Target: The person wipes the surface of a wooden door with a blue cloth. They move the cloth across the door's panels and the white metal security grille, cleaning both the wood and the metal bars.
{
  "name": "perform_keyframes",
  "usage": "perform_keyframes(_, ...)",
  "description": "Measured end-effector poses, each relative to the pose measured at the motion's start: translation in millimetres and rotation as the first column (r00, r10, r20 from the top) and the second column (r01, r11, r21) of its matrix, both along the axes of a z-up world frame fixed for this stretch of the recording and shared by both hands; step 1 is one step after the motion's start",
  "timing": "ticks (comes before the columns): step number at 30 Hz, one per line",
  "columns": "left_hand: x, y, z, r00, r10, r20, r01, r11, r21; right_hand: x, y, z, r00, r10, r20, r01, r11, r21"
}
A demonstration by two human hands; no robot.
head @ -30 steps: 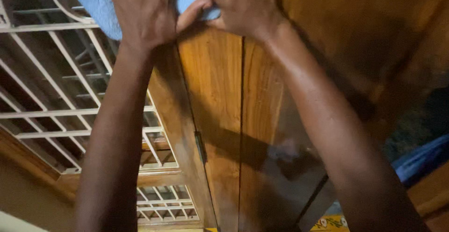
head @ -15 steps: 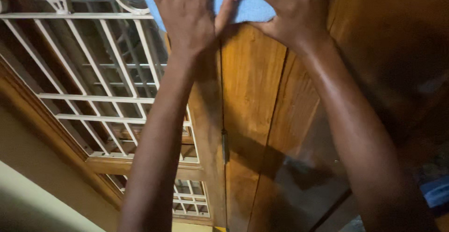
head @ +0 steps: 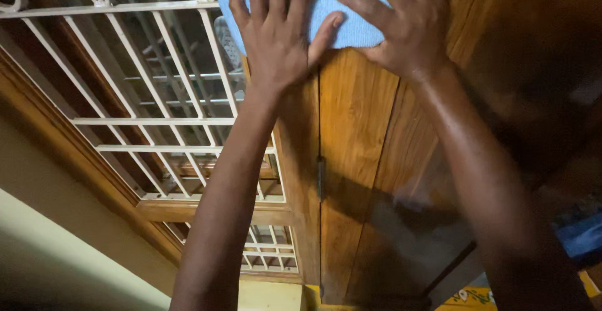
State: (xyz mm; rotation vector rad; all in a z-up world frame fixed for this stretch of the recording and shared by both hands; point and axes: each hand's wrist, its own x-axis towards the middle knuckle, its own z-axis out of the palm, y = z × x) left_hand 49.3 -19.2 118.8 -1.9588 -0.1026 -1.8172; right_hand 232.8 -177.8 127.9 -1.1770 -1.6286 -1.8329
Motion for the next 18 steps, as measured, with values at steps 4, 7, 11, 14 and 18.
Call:
perform_keyframes(4, -4, 1, -17, 0.999, 0.022, -0.044, -0.022, 1.0, 0.001, 9, 10, -21, 0.999, -0.024, 0.038, 0.024, 1.0, 0.011)
perform_keyframes(7, -8, 1, -27, 0.995, 0.028, -0.098, -0.028, 1.0, 0.005, 12, 12, -34, 0.997, -0.064, 0.038, 0.064, 0.998, -0.004)
perform_keyframes(11, -22, 0, -31, 0.963, 0.041, -0.266, -0.032, 0.999, 0.038, 9, 10, -49, 1.0, -0.014, 0.004, 0.014, 0.999, -0.029)
perform_keyframes(14, -33, 6, -12, 0.839, 0.111, -0.533, -0.131, 0.991, 0.0, 17, 5, -39, 0.991, -0.088, 0.099, 0.096, 0.993, -0.074)
perform_keyframes(18, -29, 25, 16, 0.882, 0.211, -0.421, -0.171, 0.976, 0.132, 33, -4, -9, 0.952, -0.244, 0.187, 0.277, 0.943, -0.182)
